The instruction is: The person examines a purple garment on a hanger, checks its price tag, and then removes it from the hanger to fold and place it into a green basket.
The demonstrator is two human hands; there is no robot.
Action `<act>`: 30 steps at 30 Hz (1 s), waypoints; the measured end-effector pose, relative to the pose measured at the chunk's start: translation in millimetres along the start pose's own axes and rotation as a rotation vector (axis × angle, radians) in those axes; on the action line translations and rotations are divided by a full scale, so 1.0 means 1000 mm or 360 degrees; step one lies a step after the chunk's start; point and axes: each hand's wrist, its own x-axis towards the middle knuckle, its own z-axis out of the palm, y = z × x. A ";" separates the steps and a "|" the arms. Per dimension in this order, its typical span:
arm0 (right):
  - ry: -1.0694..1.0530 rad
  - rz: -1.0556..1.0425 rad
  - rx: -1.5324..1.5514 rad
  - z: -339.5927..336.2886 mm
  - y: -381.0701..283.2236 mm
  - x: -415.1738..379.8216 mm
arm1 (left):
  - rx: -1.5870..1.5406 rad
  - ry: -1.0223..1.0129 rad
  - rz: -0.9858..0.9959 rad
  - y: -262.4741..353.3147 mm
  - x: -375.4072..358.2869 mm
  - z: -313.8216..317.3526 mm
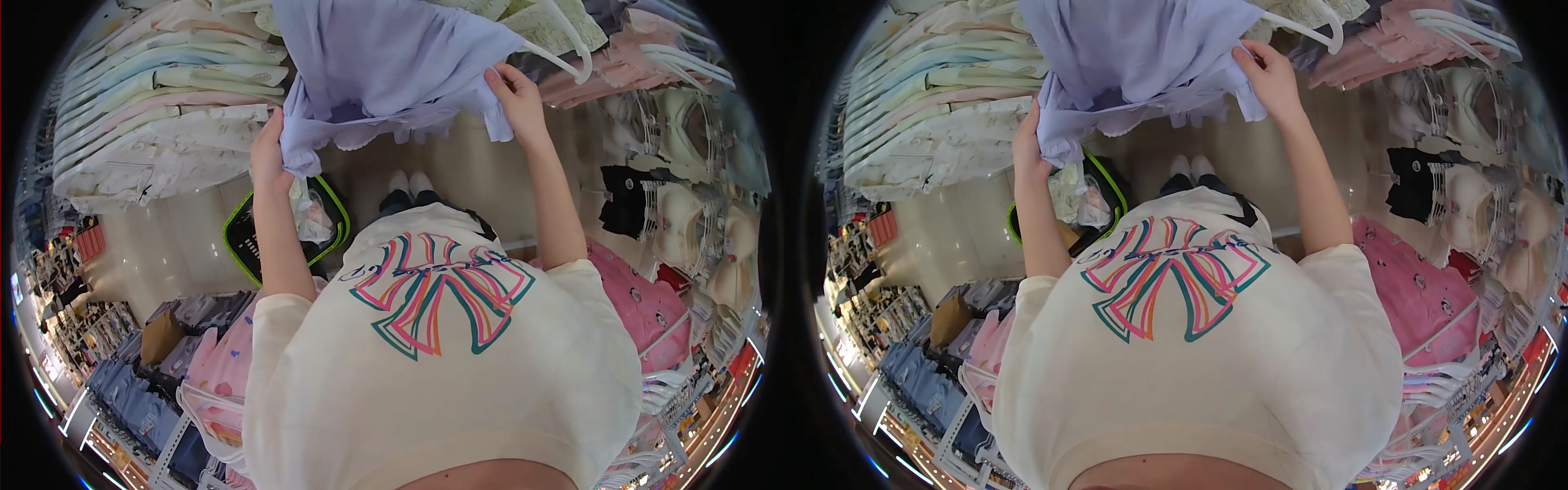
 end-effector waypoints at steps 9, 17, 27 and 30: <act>0.0174 -0.0013 -0.0299 0.002 0.039 -0.004 | 0.1306 -0.0370 0.0108 -0.005 -0.033 -0.007; 0.0198 -0.0276 -0.0243 -0.001 0.035 -0.009 | 0.2451 -0.0419 0.0159 -0.046 -0.007 -0.034; -0.0168 0.0088 -0.0510 0.006 0.089 0.036 | 0.1980 -0.0700 -0.0349 -0.062 -0.018 -0.037; -0.0323 0.0246 -0.0789 0.007 0.090 0.023 | 0.1895 -0.0745 -0.0277 -0.057 -0.031 -0.028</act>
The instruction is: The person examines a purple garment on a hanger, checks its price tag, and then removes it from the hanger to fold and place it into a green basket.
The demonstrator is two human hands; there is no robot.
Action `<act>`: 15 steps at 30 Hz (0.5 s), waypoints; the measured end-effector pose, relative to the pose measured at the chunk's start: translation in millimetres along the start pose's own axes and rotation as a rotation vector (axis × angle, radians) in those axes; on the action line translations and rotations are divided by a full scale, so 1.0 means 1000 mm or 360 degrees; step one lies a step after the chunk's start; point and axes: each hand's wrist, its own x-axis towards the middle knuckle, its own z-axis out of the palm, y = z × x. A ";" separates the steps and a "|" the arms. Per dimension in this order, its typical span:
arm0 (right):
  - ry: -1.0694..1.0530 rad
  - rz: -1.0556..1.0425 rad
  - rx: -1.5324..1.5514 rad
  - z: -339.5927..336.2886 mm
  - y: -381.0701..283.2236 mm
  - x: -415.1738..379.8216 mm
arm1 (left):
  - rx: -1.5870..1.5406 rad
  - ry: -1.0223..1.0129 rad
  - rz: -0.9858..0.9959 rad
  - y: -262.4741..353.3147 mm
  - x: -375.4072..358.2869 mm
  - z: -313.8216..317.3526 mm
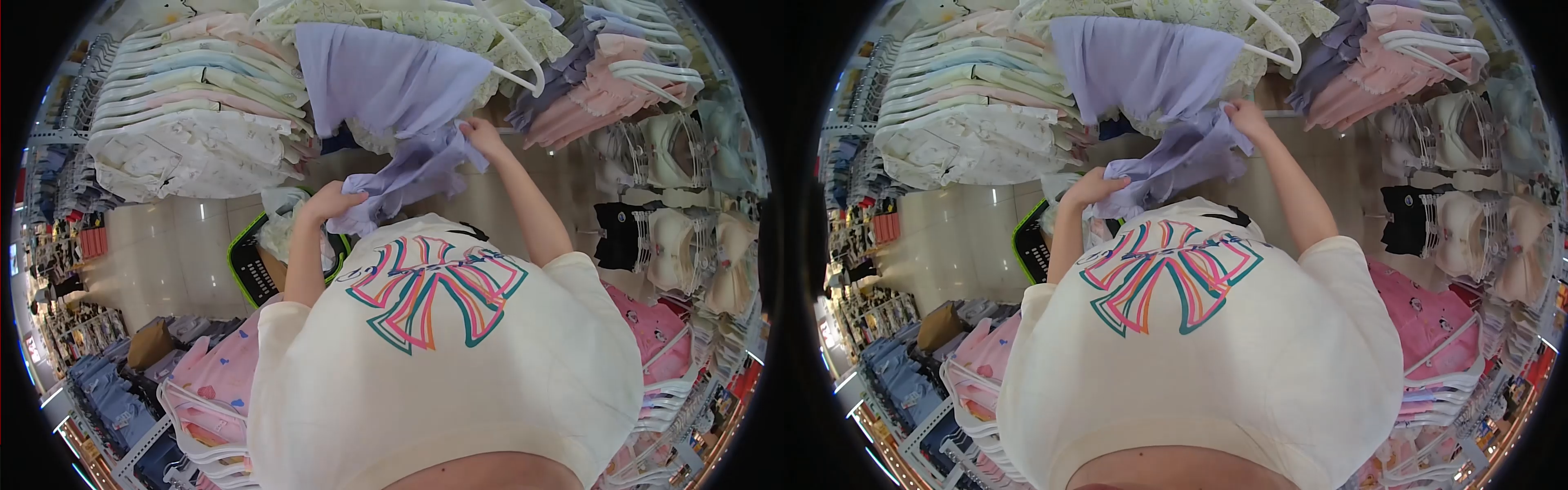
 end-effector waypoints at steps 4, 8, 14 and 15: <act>-0.0288 -0.0142 0.0158 -0.003 -0.005 -0.027 | -0.0359 0.0131 0.0105 0.015 -0.017 -0.002; -0.0678 -0.0796 0.0558 -0.030 -0.062 -0.069 | -0.0710 0.0330 0.0411 0.061 -0.048 -0.005; -0.1043 -0.1267 0.0699 -0.035 -0.162 -0.112 | -0.0913 0.0198 0.0924 0.138 -0.071 0.008; -0.1071 -0.1203 0.0727 -0.035 -0.169 -0.113 | -0.0742 0.0124 0.0929 0.144 -0.067 0.001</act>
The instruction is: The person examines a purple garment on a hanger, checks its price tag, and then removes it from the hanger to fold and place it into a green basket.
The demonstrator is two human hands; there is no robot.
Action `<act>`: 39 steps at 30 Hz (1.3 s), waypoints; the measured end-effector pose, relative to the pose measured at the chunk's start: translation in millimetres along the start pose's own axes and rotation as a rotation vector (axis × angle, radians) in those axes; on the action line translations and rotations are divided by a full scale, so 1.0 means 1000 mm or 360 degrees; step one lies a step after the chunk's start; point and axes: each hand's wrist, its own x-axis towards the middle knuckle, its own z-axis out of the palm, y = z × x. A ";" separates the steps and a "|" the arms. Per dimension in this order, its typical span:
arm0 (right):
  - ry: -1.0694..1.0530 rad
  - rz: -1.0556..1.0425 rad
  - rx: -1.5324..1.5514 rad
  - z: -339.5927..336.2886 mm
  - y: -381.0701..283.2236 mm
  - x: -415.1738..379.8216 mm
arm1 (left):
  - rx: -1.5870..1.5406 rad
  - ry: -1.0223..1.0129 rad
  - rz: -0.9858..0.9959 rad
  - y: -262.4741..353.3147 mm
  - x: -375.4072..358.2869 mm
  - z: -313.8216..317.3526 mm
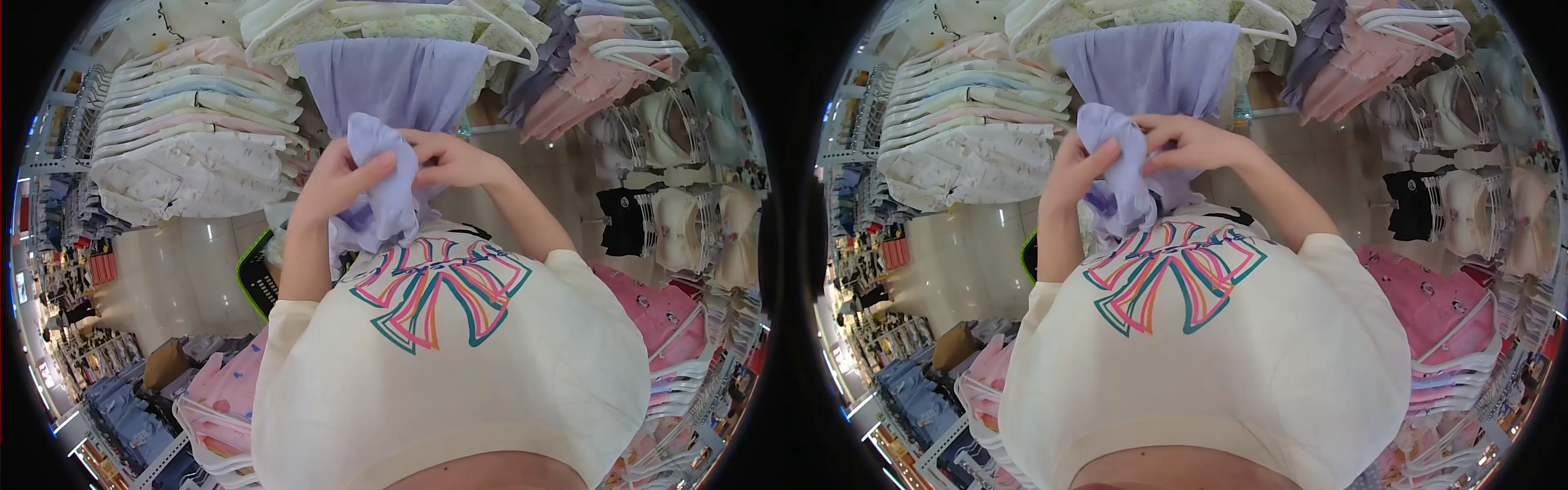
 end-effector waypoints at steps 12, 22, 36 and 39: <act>0.0423 -0.0047 -0.0043 -0.001 -0.046 0.027 | -0.0532 0.0293 -0.0071 -0.083 0.020 -0.051; 0.0499 -0.0336 -0.0096 -0.015 -0.090 0.059 | -0.0113 0.0427 0.0339 -0.097 0.044 -0.068; 0.1003 -0.0312 -0.1989 -0.051 -0.134 0.098 | -0.1064 0.0583 0.0087 -0.138 0.051 -0.013; 0.0905 -0.0014 -0.1512 -0.062 -0.149 0.082 | -0.1116 0.0616 0.0057 -0.138 0.041 -0.015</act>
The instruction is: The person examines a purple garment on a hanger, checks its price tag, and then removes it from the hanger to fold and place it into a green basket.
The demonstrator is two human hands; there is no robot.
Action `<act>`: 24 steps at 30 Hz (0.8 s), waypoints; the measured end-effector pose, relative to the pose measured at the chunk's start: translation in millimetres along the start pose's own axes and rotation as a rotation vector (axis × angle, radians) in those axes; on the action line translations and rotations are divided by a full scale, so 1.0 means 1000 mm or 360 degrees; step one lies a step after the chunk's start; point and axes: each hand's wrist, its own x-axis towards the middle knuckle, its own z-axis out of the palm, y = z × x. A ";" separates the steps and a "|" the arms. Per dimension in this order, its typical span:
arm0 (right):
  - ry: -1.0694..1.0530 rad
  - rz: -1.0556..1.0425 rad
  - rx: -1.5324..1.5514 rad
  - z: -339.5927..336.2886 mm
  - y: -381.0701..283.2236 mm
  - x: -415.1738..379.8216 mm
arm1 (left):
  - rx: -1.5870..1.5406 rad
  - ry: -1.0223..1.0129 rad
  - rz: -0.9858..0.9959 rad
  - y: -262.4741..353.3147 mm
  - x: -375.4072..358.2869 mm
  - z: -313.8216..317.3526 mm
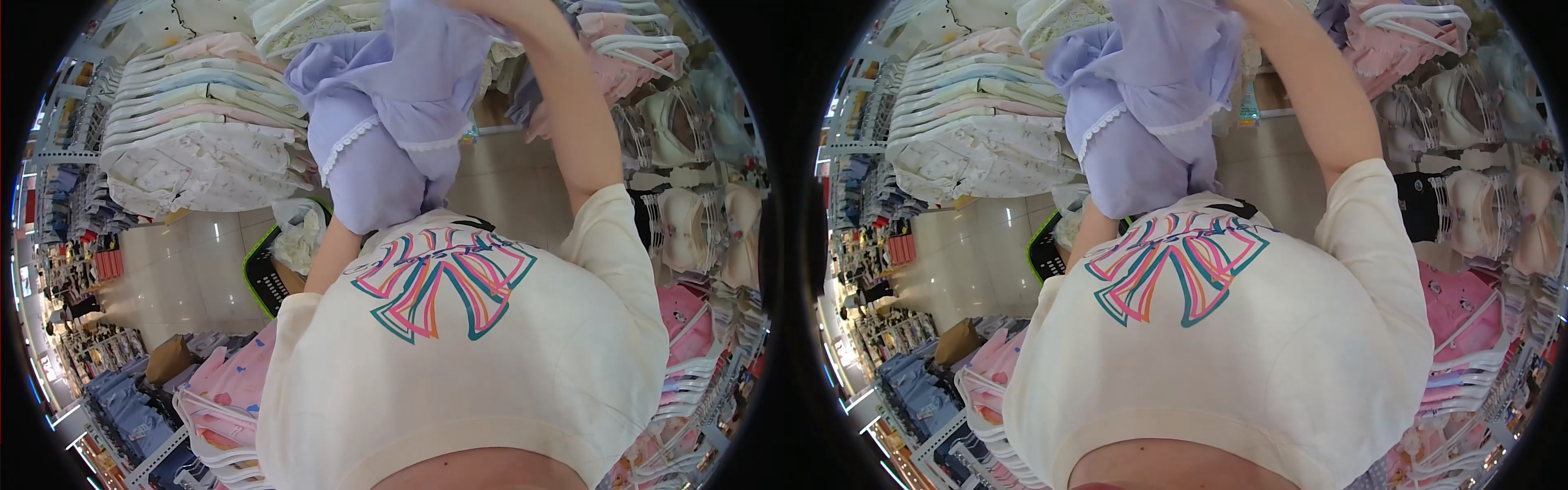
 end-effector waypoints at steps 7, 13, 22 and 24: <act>-0.0401 0.0134 0.1333 0.047 -0.068 -0.013 | -0.0083 0.0027 0.0010 0.010 -0.006 0.000; -0.0352 -0.1252 0.0468 0.153 -0.089 -0.069 | -0.0026 0.0065 -0.0007 -0.004 -0.024 -0.017; -0.0053 -0.0718 0.0626 0.121 -0.013 -0.135 | -0.0500 -0.0866 -0.0205 0.079 -0.039 -0.029; -0.0248 -0.0513 0.0705 0.122 -0.024 -0.137 | -0.0840 -0.1471 -0.0586 0.112 -0.018 -0.010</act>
